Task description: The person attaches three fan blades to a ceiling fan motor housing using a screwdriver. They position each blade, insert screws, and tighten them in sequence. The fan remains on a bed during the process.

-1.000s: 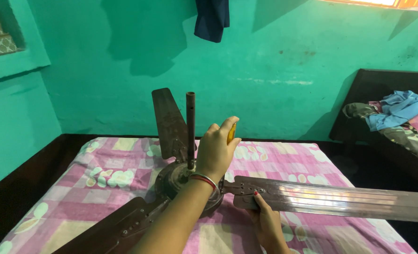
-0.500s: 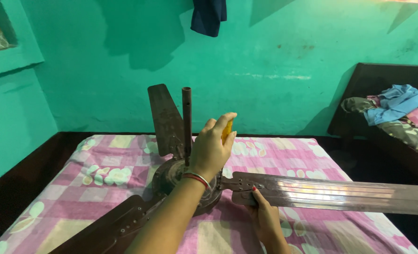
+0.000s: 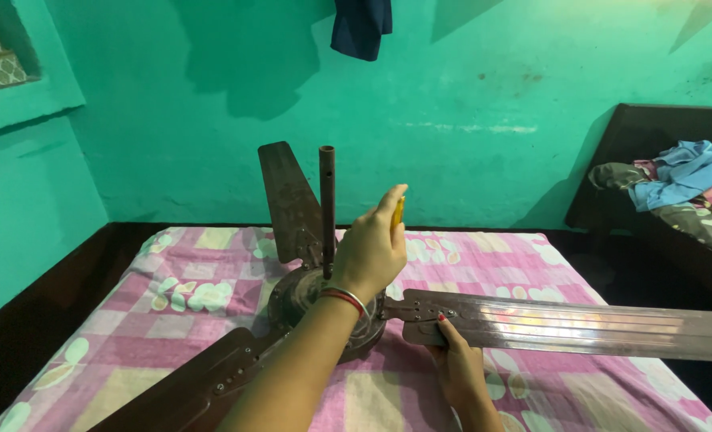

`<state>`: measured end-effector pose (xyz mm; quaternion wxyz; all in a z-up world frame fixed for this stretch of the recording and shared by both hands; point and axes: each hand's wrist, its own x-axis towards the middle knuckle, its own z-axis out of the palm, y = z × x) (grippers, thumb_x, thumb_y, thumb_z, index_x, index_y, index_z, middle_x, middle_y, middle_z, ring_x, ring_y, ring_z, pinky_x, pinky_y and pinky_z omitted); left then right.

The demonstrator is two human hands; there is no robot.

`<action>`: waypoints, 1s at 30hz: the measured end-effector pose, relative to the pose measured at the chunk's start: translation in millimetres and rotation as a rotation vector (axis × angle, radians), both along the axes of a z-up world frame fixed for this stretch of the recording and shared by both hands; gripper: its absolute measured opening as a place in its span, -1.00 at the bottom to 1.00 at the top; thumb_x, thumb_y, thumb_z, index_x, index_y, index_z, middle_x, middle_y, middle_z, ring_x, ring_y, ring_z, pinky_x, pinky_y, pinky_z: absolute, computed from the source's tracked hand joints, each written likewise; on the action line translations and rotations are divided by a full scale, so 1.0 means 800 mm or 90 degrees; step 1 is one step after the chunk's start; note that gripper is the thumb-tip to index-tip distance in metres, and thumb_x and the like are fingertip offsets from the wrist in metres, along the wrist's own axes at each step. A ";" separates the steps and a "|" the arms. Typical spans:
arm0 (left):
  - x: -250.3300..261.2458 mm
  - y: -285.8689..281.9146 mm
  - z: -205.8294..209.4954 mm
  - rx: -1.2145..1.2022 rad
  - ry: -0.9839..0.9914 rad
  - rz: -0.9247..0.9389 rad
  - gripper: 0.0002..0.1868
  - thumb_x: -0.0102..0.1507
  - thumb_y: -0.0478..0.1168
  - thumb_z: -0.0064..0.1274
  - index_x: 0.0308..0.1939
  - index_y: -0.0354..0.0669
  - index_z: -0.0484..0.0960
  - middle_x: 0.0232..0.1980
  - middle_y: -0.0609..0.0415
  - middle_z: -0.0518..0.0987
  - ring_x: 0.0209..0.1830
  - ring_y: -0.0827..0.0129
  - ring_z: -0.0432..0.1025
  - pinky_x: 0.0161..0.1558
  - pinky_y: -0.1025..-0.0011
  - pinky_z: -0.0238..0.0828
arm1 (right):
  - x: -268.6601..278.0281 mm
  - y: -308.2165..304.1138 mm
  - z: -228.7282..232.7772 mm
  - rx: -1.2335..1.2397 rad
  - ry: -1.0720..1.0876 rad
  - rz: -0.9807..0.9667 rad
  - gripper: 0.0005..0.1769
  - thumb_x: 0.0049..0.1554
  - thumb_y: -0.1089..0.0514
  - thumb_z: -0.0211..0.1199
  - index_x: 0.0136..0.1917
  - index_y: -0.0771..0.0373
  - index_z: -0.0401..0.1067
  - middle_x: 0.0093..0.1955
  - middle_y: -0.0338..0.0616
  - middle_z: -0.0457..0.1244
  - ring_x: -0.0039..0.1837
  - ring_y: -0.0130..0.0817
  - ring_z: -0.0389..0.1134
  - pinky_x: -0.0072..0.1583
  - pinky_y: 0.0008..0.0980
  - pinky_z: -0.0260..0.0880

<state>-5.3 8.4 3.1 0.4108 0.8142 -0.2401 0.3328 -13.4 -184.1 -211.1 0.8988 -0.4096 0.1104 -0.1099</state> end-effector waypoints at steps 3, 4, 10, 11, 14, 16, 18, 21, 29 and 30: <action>-0.007 -0.004 0.004 0.022 0.014 0.055 -0.44 0.25 -0.26 0.18 0.33 -0.01 0.43 -0.09 -0.18 0.59 -0.15 -0.05 0.57 -0.19 0.09 0.55 | -0.002 0.001 0.001 -0.005 -0.013 0.009 -0.72 0.19 0.19 0.24 0.10 0.43 0.43 0.02 -0.02 0.38 0.02 -0.26 0.45 0.02 -0.31 0.51; -0.008 -0.005 0.005 0.022 0.005 0.068 -0.44 0.23 -0.23 0.22 0.31 0.00 0.46 -0.11 -0.17 0.58 -0.17 -0.04 0.57 -0.20 0.10 0.55 | -0.002 0.002 0.002 -0.007 -0.024 0.012 -0.73 0.19 0.19 0.24 0.10 0.41 0.43 0.02 -0.04 0.38 0.01 -0.27 0.45 0.02 -0.31 0.52; 0.007 -0.011 0.002 0.009 -0.019 0.025 -0.35 0.20 -0.41 0.13 0.39 -0.03 0.45 -0.21 -0.23 0.58 -0.21 -0.05 0.55 -0.12 0.11 0.52 | -0.004 0.001 0.005 -0.014 0.028 0.005 -0.69 0.22 0.17 0.27 0.11 0.47 0.42 0.03 0.01 0.38 0.01 -0.24 0.45 0.03 -0.33 0.51; 0.009 -0.009 0.001 0.003 -0.021 0.010 -0.35 0.20 -0.41 0.12 0.39 -0.03 0.45 -0.21 -0.23 0.58 -0.21 -0.05 0.56 -0.11 0.11 0.51 | -0.004 0.002 0.006 -0.018 0.017 0.008 -0.70 0.21 0.17 0.26 0.11 0.45 0.42 0.03 0.00 0.38 0.01 -0.24 0.45 0.03 -0.33 0.51; 0.010 -0.003 -0.002 -0.019 -0.043 -0.030 -0.36 0.21 -0.42 0.10 0.39 -0.03 0.47 -0.20 -0.22 0.60 -0.17 -0.05 0.57 -0.07 0.10 0.52 | -0.004 0.004 0.007 -0.018 0.001 0.011 -0.71 0.20 0.17 0.24 0.11 0.43 0.42 0.04 -0.02 0.38 0.02 -0.26 0.46 0.04 -0.33 0.53; 0.003 -0.002 -0.004 -0.043 -0.078 -0.047 -0.38 0.20 -0.43 0.10 0.36 -0.06 0.48 -0.15 -0.22 0.62 -0.13 -0.07 0.58 -0.04 0.10 0.54 | -0.005 0.003 0.007 -0.010 0.016 0.007 -0.70 0.20 0.17 0.24 0.11 0.44 0.42 0.05 -0.02 0.39 0.04 -0.26 0.46 0.06 -0.35 0.55; -0.006 0.000 0.000 -0.029 -0.043 -0.004 -0.39 0.21 -0.41 0.10 0.37 -0.03 0.48 -0.16 -0.22 0.61 -0.16 -0.10 0.57 -0.11 0.08 0.53 | -0.005 0.003 0.008 -0.023 0.011 0.010 -0.70 0.20 0.16 0.24 0.11 0.42 0.42 0.05 -0.02 0.38 0.03 -0.25 0.46 0.06 -0.33 0.53; -0.020 -0.001 0.004 0.000 0.009 0.056 -0.44 0.23 -0.31 0.17 0.32 0.04 0.49 -0.17 -0.23 0.58 -0.23 -0.11 0.57 -0.22 0.06 0.53 | -0.005 0.001 0.005 -0.032 0.000 0.021 -0.70 0.21 0.15 0.24 0.12 0.41 0.42 0.05 -0.02 0.37 0.03 -0.24 0.44 0.05 -0.31 0.51; -0.004 -0.008 -0.002 -0.003 -0.021 0.042 -0.36 0.19 -0.37 0.18 0.35 0.01 0.45 -0.26 -0.27 0.60 -0.24 -0.14 0.57 -0.21 0.04 0.52 | 0.005 -0.003 -0.008 -0.025 0.033 0.023 -0.65 0.19 0.11 0.25 0.15 0.41 0.44 0.07 -0.05 0.37 0.07 -0.27 0.41 0.08 -0.30 0.46; 0.000 -0.008 -0.003 -0.004 -0.019 0.026 -0.36 0.18 -0.40 0.16 0.36 0.00 0.45 -0.26 -0.28 0.60 -0.24 -0.14 0.57 -0.20 0.04 0.52 | 0.004 -0.003 -0.008 -0.033 0.034 0.018 -0.65 0.19 0.12 0.25 0.16 0.40 0.44 0.08 -0.05 0.36 0.07 -0.27 0.40 0.07 -0.29 0.45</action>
